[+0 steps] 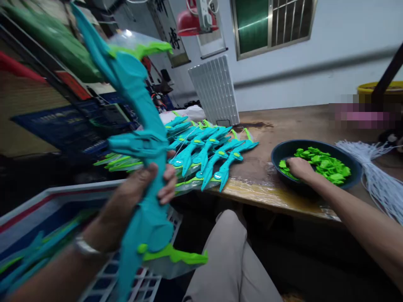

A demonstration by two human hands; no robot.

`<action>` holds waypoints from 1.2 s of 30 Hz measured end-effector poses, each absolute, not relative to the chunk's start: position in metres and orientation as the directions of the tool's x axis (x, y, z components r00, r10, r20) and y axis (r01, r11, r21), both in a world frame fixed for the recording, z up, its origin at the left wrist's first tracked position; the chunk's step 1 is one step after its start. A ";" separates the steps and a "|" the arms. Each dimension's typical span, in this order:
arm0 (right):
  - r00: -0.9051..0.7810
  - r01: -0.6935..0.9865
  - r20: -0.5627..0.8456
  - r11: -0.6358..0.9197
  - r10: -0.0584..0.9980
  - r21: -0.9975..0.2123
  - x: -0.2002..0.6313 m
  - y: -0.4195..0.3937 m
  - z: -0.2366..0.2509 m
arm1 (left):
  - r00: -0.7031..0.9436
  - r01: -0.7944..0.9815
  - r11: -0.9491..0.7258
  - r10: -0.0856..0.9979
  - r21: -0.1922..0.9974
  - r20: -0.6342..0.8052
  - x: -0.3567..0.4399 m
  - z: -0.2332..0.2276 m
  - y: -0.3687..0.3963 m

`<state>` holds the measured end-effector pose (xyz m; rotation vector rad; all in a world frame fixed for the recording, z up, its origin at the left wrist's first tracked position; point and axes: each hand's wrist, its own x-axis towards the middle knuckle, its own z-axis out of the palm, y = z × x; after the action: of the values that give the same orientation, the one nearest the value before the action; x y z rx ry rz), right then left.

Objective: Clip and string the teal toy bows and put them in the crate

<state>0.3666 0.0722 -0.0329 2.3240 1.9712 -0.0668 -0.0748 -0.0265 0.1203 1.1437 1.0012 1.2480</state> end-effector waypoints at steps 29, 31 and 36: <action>0.349 0.408 0.123 -0.032 0.929 -0.912 0.348 0.051 -0.005 | 0.235 -0.321 0.214 0.962 0.923 -0.141 -0.018 -0.016 -0.059; 0.268 0.294 0.129 0.046 0.955 -0.955 0.319 0.034 0.001 | 0.204 -0.321 0.180 0.972 0.930 -0.118 -0.007 -0.029 -0.064; 0.032 0.091 0.062 0.059 0.998 -0.994 0.231 -0.013 0.001 | 0.211 -0.362 0.214 0.967 0.907 -0.144 0.009 -0.058 -0.073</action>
<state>0.2311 -0.0130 0.0014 2.4934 2.5566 -2.1915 0.0089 -0.0732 -0.0579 0.8722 0.8770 1.1084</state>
